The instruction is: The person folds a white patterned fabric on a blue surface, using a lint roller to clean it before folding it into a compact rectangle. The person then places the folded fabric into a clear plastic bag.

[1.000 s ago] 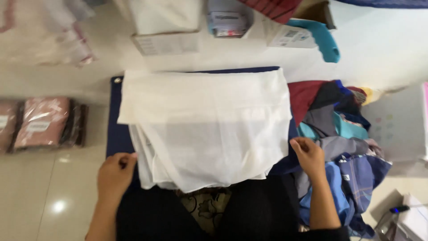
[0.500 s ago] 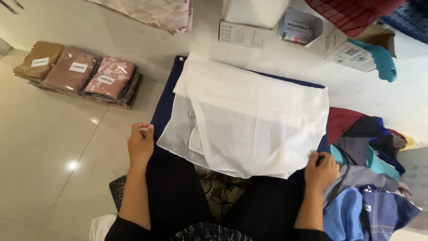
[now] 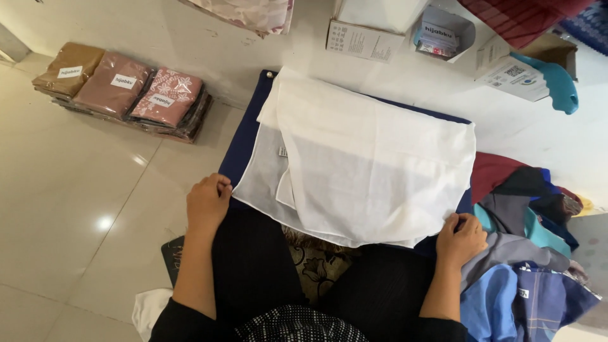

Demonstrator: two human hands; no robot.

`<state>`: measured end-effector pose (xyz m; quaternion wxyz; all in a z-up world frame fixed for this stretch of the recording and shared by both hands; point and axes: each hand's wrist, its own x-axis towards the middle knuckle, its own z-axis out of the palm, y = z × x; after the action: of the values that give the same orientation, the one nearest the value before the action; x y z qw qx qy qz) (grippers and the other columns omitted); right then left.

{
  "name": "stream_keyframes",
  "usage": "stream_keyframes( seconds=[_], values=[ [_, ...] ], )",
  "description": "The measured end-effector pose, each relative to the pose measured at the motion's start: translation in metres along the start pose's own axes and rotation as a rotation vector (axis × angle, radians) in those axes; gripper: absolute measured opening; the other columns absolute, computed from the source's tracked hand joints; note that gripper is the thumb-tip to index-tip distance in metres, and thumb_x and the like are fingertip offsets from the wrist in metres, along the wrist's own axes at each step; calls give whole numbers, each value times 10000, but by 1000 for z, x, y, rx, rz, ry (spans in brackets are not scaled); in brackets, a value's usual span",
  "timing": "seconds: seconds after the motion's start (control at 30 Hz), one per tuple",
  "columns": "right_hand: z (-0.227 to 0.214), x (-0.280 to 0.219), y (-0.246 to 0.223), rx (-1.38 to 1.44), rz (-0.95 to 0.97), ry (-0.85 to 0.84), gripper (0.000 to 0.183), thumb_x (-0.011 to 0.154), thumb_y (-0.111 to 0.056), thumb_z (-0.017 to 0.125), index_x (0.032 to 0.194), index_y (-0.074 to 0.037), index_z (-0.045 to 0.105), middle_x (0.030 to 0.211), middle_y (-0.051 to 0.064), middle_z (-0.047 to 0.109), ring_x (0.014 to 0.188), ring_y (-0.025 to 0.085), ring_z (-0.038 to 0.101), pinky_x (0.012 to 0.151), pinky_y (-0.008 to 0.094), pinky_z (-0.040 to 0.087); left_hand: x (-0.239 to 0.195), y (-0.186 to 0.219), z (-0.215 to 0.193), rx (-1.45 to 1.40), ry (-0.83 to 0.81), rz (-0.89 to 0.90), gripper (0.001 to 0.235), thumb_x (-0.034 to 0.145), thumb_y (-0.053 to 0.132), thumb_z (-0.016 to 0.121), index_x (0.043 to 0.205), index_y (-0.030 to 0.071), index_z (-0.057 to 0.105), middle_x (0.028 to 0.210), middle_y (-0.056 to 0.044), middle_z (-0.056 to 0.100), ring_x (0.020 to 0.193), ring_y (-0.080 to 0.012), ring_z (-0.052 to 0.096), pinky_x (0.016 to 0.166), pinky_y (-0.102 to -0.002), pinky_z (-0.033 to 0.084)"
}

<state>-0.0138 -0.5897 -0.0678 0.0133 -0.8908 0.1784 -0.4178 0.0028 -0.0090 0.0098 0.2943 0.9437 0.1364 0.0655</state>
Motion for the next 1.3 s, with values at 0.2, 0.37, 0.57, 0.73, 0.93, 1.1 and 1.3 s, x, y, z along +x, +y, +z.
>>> stream_keyframes(
  seconds=[0.2,0.37,0.57,0.73,0.93,1.1,1.3],
  values=[
    [0,0,0,5,-15,9,209,925,-178,807,1041,-189,633,817,0,550,766,313,604,737,435,465,-21,78,34,150,24,268,310,853,498,683,885,198,755,779,-50,718,813,-295,707,735,-416,549],
    [-6,1,-2,15,-11,-17,201,927,-192,796,1039,-195,630,813,-14,541,772,285,598,731,410,464,-8,75,65,112,-115,236,214,898,416,654,939,212,703,842,-53,721,861,-321,715,756,-446,560],
    [-6,2,-2,46,-3,-7,189,921,-158,800,1031,-182,649,801,-6,559,760,310,605,732,428,468,-11,54,-1,-215,-119,-84,284,944,471,604,1055,230,705,915,-50,773,930,-357,731,799,-482,553],
    [-1,1,0,63,-8,-5,191,925,-156,796,1043,-165,646,817,29,561,762,339,601,739,455,459,-15,5,-8,-251,-96,-272,209,903,413,695,988,227,736,797,-18,750,869,-309,725,786,-410,541],
    [-3,1,4,61,-3,-8,184,943,-170,796,1036,-168,637,806,11,547,757,321,597,748,446,464,-21,-12,-3,-224,-171,-333,188,882,422,720,977,266,766,793,3,762,868,-281,730,784,-395,548],
    [-15,-2,6,115,7,-139,185,1090,-376,728,1105,-197,681,864,-3,572,852,312,594,809,449,416,-14,-22,-1,-207,-114,-305,268,919,404,702,1036,171,767,889,-84,763,912,-344,721,815,-449,546],
    [-100,15,-75,622,-226,-205,837,776,-542,816,1353,3,553,1301,226,541,1234,439,468,1105,477,306,-11,-3,4,-117,-124,-126,434,943,465,686,1175,102,740,1073,-220,691,1081,-470,666,956,-539,527]
  ],
)
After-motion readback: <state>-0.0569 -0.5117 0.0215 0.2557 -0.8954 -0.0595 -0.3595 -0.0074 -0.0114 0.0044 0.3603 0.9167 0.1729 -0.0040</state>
